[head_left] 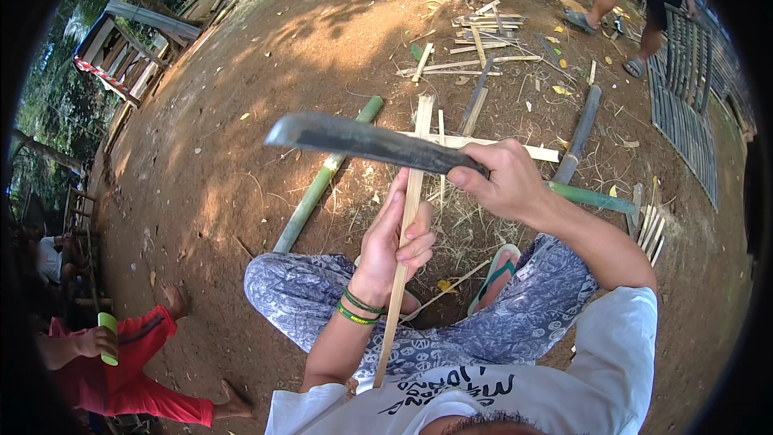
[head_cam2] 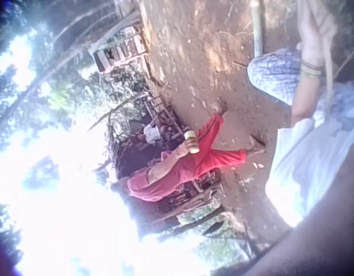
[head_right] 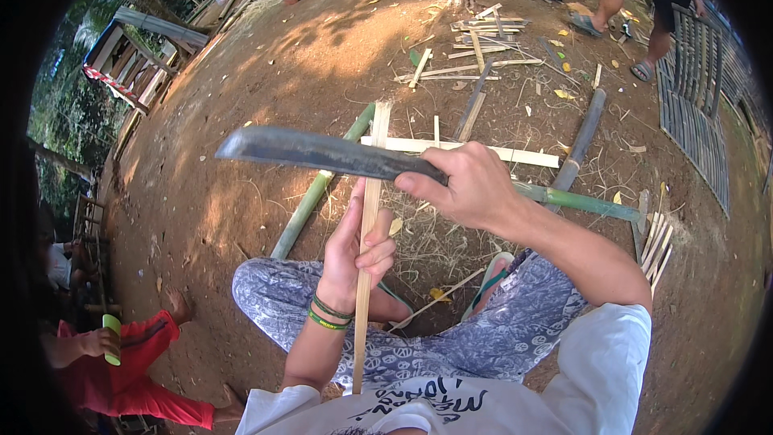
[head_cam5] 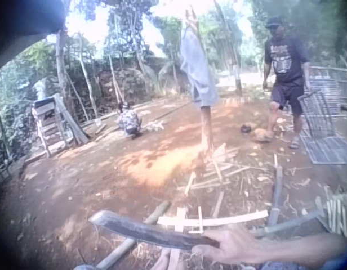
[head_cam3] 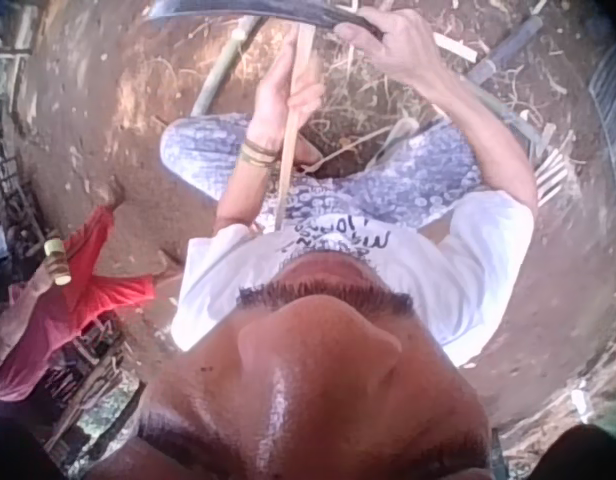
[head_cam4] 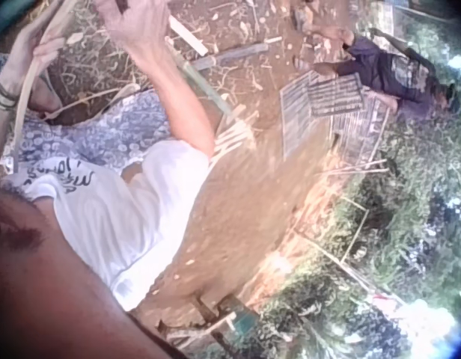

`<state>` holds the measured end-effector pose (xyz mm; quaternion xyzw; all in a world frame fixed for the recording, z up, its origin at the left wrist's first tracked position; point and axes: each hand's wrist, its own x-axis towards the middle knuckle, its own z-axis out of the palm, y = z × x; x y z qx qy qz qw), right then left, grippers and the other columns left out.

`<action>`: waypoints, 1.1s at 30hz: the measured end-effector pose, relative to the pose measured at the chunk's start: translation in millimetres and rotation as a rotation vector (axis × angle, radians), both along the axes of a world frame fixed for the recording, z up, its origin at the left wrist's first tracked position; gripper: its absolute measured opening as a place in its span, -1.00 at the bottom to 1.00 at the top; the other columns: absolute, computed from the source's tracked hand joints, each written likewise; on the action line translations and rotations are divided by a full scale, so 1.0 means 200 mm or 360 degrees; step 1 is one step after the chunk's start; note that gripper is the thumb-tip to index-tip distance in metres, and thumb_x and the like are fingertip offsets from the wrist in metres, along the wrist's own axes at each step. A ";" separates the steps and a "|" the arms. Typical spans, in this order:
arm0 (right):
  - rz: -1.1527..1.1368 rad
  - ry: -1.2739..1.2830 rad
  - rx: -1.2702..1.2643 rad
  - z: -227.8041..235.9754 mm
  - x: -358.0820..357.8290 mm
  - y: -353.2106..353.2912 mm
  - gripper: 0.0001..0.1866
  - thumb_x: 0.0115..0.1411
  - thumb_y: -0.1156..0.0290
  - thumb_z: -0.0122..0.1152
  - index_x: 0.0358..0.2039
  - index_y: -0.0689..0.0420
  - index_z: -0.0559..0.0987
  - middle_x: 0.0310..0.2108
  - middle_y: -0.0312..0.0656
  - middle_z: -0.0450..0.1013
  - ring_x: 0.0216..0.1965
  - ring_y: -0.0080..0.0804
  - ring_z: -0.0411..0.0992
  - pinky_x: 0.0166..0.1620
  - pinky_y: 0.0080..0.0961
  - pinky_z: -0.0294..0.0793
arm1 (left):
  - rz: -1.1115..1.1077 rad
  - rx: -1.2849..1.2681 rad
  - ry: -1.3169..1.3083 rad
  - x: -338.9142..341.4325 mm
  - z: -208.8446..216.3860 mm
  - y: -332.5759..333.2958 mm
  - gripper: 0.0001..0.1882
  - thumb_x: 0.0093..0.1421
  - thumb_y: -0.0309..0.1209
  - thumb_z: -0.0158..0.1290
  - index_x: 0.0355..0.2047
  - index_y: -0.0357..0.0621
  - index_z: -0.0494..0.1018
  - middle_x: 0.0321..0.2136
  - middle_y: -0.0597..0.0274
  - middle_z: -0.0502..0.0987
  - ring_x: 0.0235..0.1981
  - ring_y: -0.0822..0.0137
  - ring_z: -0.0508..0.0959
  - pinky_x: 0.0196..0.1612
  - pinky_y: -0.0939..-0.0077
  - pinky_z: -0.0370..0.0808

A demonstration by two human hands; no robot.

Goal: The person sits on the ground and uses a large knife to shave thin strips from a bamboo pole. They repeatedly scrape the blade along the bamboo to create fine slivers, holding the pole with one hand and the knife with the other.

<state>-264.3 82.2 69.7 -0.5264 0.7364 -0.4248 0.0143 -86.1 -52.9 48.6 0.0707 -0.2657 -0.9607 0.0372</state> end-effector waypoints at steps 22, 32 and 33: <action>0.0040 0.0414 0.0300 -0.04 0.05 0.00 -0.32 0.12 -0.33 0.14 -0.60 0.14 0.56 -0.70 -0.10 0.46 -0.68 -0.10 0.46 -0.59 -0.18 0.37 | 0.0143 -0.0210 -0.0047 -0.05 0.01 0.02 -0.56 0.50 -0.27 -0.33 0.36 0.23 0.09 -0.50 0.35 0.26 -0.72 0.66 0.14 -0.71 0.82 0.08; -0.0048 0.0492 0.0236 -0.06 -0.01 -0.01 -0.24 0.12 -0.44 0.04 -0.66 0.10 0.58 -0.81 -0.07 0.39 -0.74 -0.05 0.43 -0.62 -0.11 0.37 | 0.0131 -0.0246 -0.0134 0.03 0.00 0.06 -0.68 0.51 -0.18 -0.34 0.15 0.05 0.24 -0.54 0.39 0.19 -0.72 0.63 0.07 -0.71 0.78 0.04; -0.0048 0.0470 0.0196 -0.06 -0.02 -0.01 -0.24 0.12 -0.44 0.03 -0.66 0.10 0.58 -0.81 -0.07 0.39 -0.74 -0.04 0.43 -0.63 -0.11 0.36 | 0.0130 -0.0253 -0.0117 0.03 0.00 0.05 -0.66 0.51 -0.18 -0.33 0.20 0.07 0.21 -0.54 0.39 0.19 -0.72 0.63 0.08 -0.71 0.78 0.04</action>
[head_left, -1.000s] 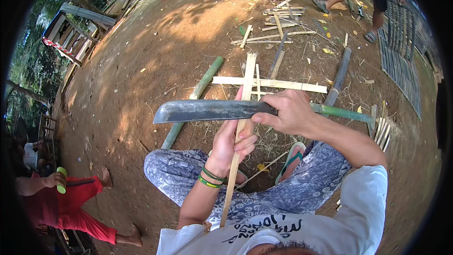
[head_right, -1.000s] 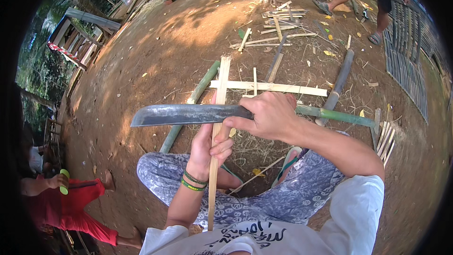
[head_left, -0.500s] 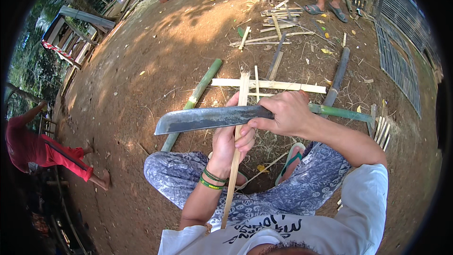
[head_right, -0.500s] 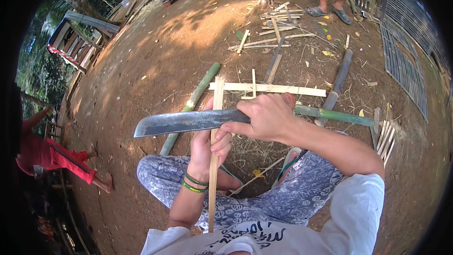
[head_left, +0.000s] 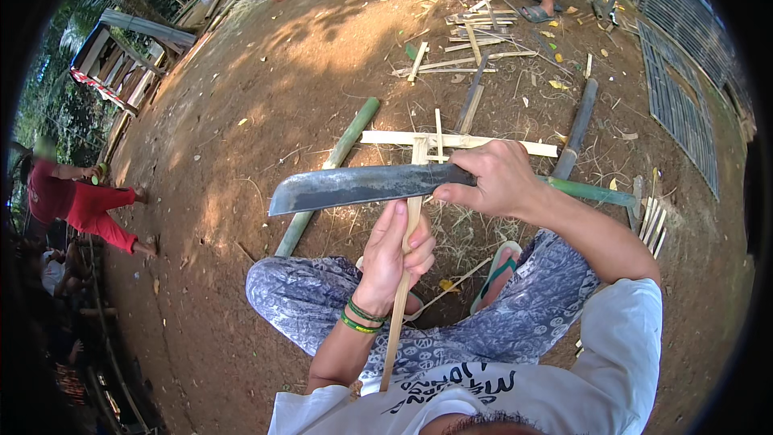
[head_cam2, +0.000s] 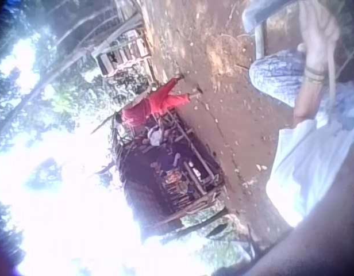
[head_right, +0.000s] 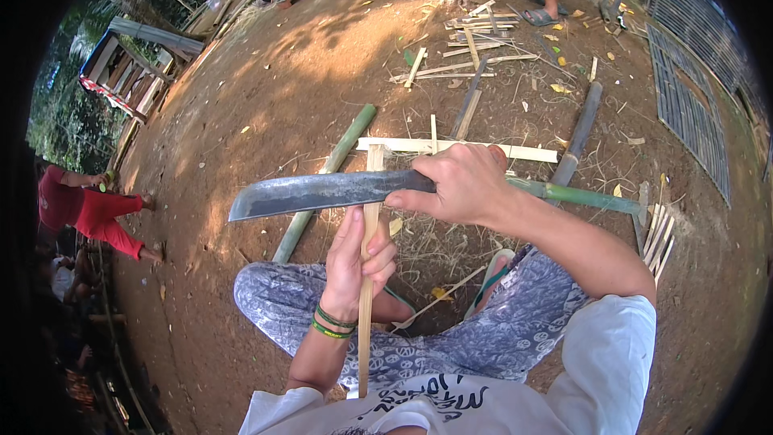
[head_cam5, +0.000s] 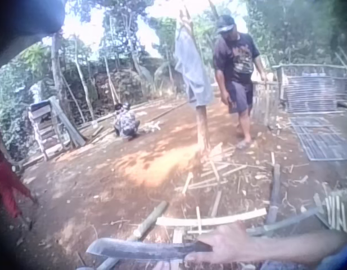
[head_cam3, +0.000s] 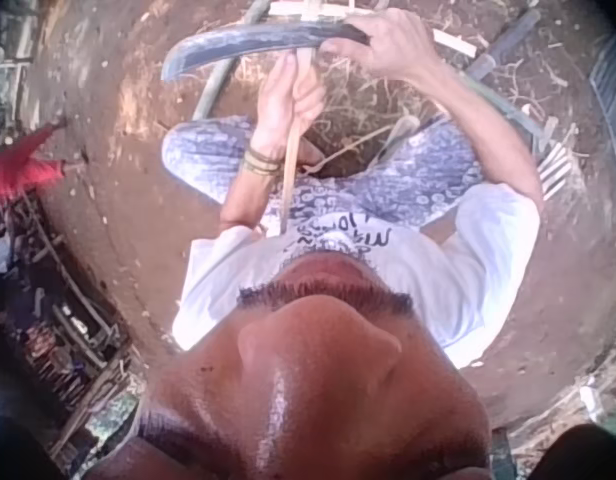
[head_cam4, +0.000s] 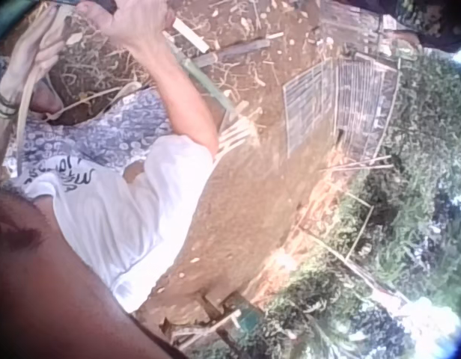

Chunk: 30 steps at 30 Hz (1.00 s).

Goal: The person sits on the ground and uses a large knife to shave thin strips from a bamboo pole. They repeatedly scrape the blade along the bamboo to create fine slivers, holding the pole with one hand and the knife with the other.

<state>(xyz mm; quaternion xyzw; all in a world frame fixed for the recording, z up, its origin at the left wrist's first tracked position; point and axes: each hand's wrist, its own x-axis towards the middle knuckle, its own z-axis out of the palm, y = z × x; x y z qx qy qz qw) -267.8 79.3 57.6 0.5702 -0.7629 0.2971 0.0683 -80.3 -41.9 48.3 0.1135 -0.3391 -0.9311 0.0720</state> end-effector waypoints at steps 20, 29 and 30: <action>-0.0006 -0.0250 0.0215 0.04 0.07 -0.02 -0.27 0.16 -0.37 0.07 -0.52 0.15 0.65 -0.82 -0.03 0.35 -0.72 -0.06 0.44 -0.58 -0.15 0.38 | -0.0222 0.0268 -0.0129 -0.02 -0.06 -0.08 -0.48 0.49 -0.01 -0.38 0.42 0.40 -0.06 -0.64 0.45 0.09 -0.75 0.62 0.04 -0.73 0.75 0.00; -0.0159 -0.0320 0.0169 0.00 -0.06 0.00 -0.30 0.19 -0.32 0.08 -0.47 0.20 0.64 -0.71 0.07 0.45 -0.57 0.11 0.51 -0.43 -0.04 0.47 | -0.0421 0.0016 0.0187 0.07 0.05 0.03 -0.41 0.50 -0.06 -0.39 0.46 0.33 -0.26 -0.69 0.45 0.03 -0.78 0.61 0.00 -0.75 0.71 0.01; -0.0150 -0.0408 0.0097 -0.02 -0.05 -0.02 -0.31 0.21 -0.28 0.09 -0.41 0.22 0.66 -0.68 0.08 0.46 -0.58 0.07 0.51 -0.44 -0.07 0.46 | -0.0379 0.0021 0.0197 0.04 0.04 0.00 -0.41 0.50 -0.06 -0.39 0.46 0.33 -0.26 -0.69 0.45 0.03 -0.78 0.61 0.00 -0.76 0.72 0.01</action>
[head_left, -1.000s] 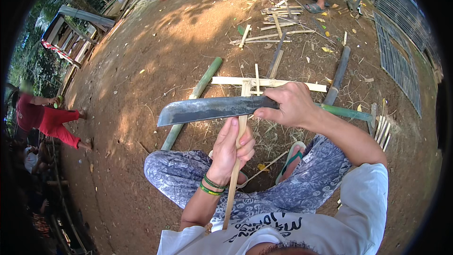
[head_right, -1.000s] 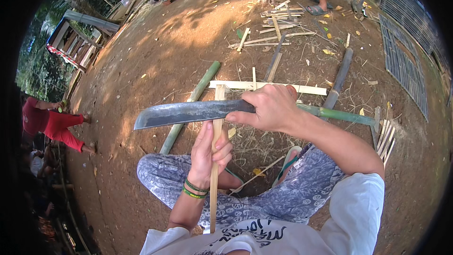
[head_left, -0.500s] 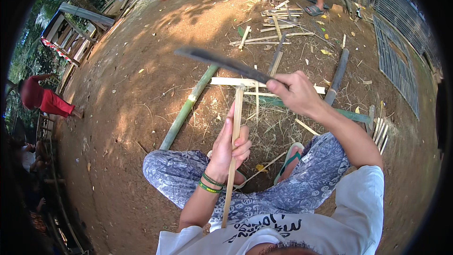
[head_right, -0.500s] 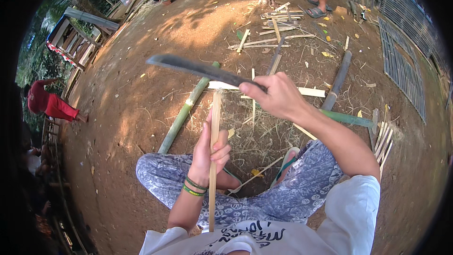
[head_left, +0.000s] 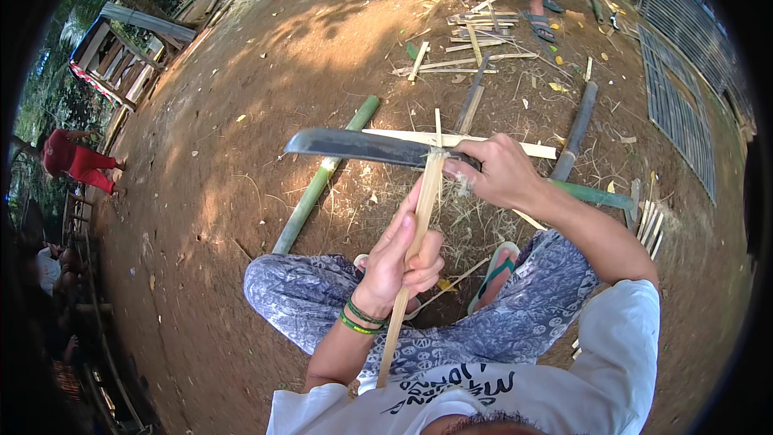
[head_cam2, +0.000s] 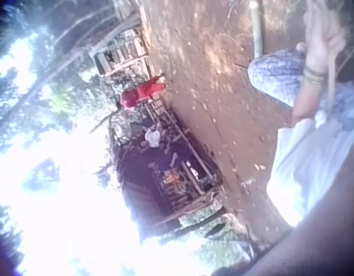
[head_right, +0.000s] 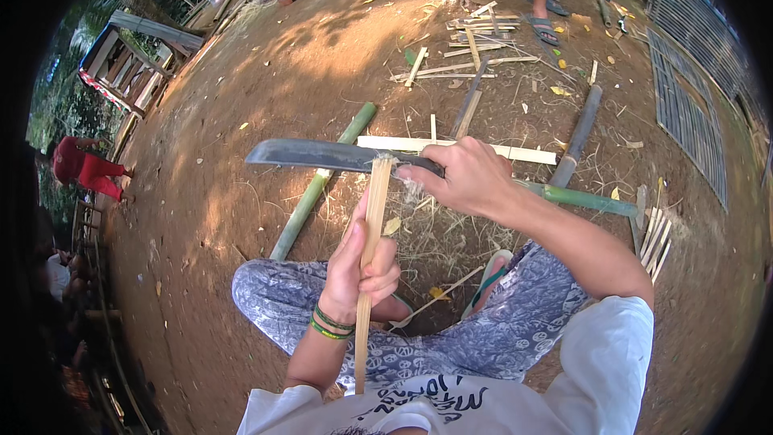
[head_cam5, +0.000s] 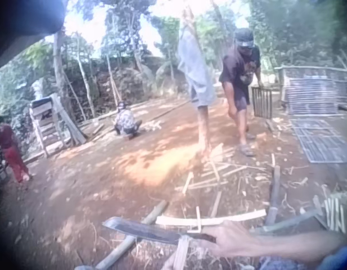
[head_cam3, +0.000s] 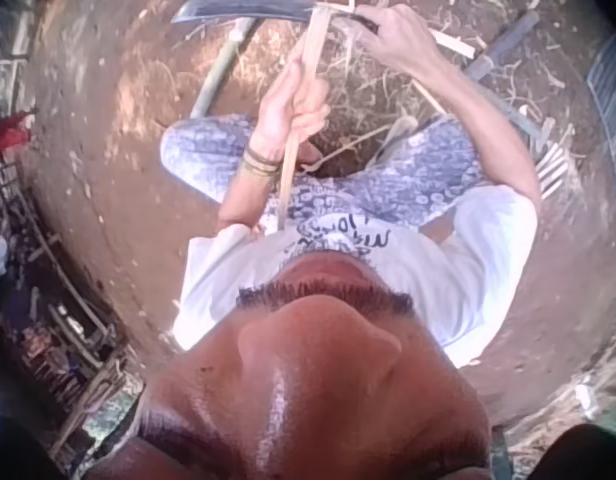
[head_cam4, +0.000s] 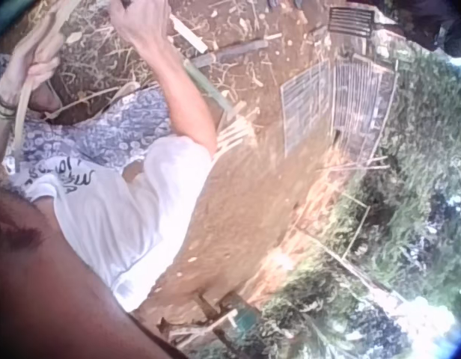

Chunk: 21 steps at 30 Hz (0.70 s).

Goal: The person sits on the ground and uses a large knife to shave thin strips from a bamboo pole. They repeatedly scrape the blade along the bamboo to create fine slivers, holding the pole with one hand and the knife with the other.

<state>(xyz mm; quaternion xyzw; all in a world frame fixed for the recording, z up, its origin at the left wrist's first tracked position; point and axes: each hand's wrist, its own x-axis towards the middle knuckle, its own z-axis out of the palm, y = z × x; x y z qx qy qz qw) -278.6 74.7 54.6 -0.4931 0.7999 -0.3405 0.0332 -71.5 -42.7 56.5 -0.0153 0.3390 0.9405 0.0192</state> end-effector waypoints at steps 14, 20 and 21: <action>0.0154 -0.0481 -0.0420 0.03 0.01 0.00 -0.72 0.16 0.22 0.35 -0.45 0.22 0.64 -0.78 -0.21 0.31 -0.68 -0.52 0.30 -0.52 -0.39 0.26 | 0.0009 -0.0200 -0.0262 -0.09 -0.10 0.02 -0.45 0.52 -0.12 -0.41 0.46 0.31 -0.20 -0.67 0.47 0.03 -0.77 0.63 0.01 -0.75 0.75 0.02; -0.0086 -0.0319 -0.0345 0.07 -0.08 0.04 -0.73 0.19 0.29 0.33 -0.48 0.26 0.60 -0.73 -0.30 0.34 -0.63 -0.63 0.24 -0.53 -0.45 0.19 | 0.0021 -0.0167 -0.0294 -0.05 -0.11 0.01 -0.48 0.52 -0.16 -0.42 0.44 0.32 -0.14 -0.67 0.43 0.08 -0.79 0.61 0.02 -0.77 0.75 0.02; -0.0178 -0.0306 -0.0375 0.07 -0.13 0.05 -0.73 0.19 0.29 0.33 -0.49 0.25 0.59 -0.73 -0.32 0.33 -0.63 -0.64 0.23 -0.54 -0.45 0.18 | 0.0043 -0.0192 -0.0299 -0.05 -0.11 -0.01 -0.49 0.52 -0.16 -0.42 0.44 0.32 -0.14 -0.67 0.43 0.08 -0.79 0.61 0.02 -0.77 0.75 0.02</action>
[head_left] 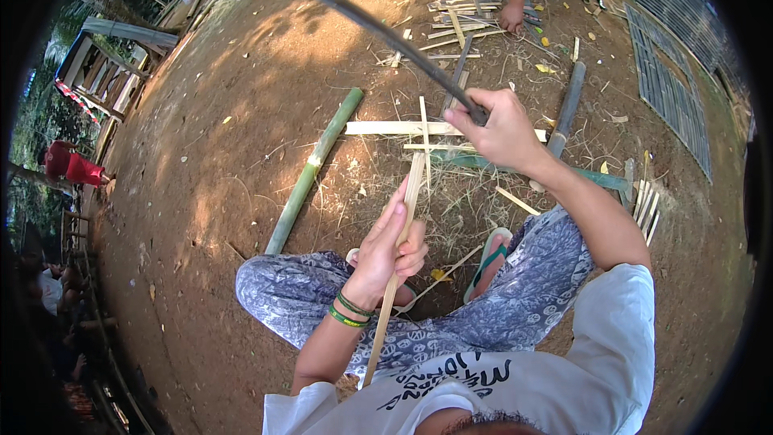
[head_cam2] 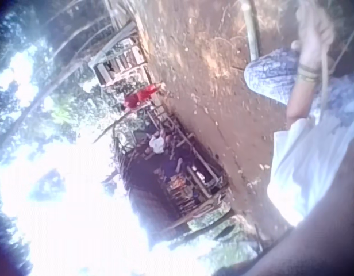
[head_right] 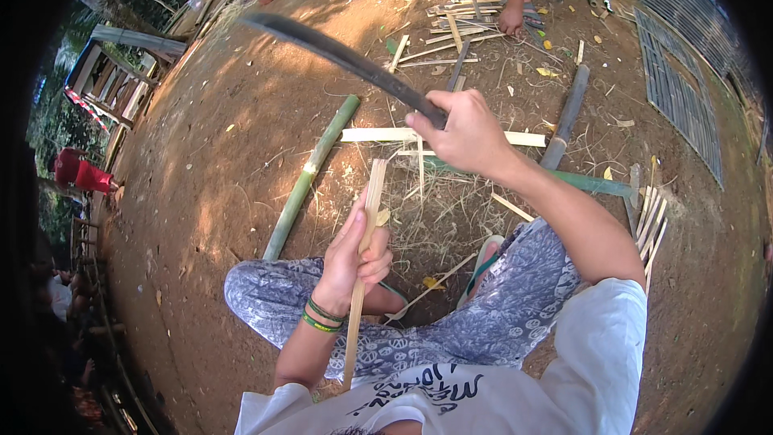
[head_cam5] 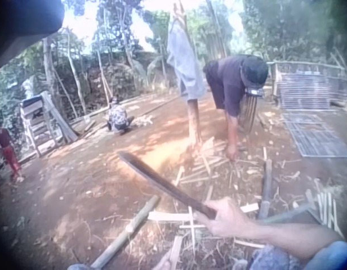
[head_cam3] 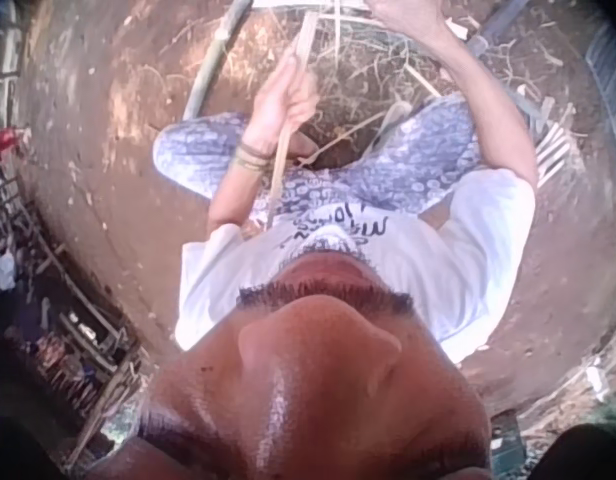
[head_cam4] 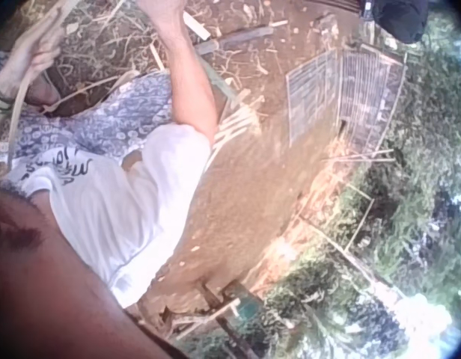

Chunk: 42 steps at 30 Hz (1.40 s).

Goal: The person sits on the ground and uses a large knife to shave thin strips from a bamboo pole. They repeatedly scrape the blade along the bamboo to create fine slivers, holding the pole with one hand and the knife with the other.

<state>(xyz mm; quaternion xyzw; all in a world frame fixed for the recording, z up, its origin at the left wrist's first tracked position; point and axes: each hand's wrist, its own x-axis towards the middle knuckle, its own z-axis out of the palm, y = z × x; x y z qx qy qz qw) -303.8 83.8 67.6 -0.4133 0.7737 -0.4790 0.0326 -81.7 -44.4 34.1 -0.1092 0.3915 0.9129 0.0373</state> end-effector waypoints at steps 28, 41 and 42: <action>-0.0123 -0.0587 -0.0188 0.13 0.03 0.01 -0.55 0.09 0.40 0.42 0.01 0.20 0.57 -0.54 -0.33 0.54 -0.50 -0.70 0.43 -0.42 -0.65 0.40 | 0.0167 -0.0606 0.0030 -0.04 -0.09 -0.07 -0.83 0.49 -0.27 -0.21 -0.22 -0.05 0.23 -0.68 0.42 0.21 -0.79 0.58 0.20 -0.74 0.70 0.19; 0.0014 -0.0770 -0.0483 0.13 0.04 -0.02 -0.55 0.11 0.43 0.40 0.03 0.19 0.54 -0.49 -0.37 0.48 -0.68 -0.76 0.27 -0.64 -0.73 0.22 | -0.0175 -0.0810 -0.0101 0.19 -0.05 -0.03 -0.74 0.46 -0.27 -0.15 -0.08 -0.23 0.35 -0.39 0.19 0.55 -0.55 0.55 0.48 -0.45 0.63 0.50; -0.0061 -0.0769 -0.0602 0.13 -0.01 0.01 -0.56 0.12 0.43 0.39 0.01 0.21 0.54 -0.47 -0.35 0.49 -0.69 -0.76 0.27 -0.64 -0.73 0.22 | -0.0303 -0.0735 -0.0156 0.28 -0.07 -0.03 -0.73 0.47 -0.27 -0.17 -0.06 -0.23 0.36 -0.39 0.19 0.55 -0.55 0.54 0.48 -0.45 0.63 0.49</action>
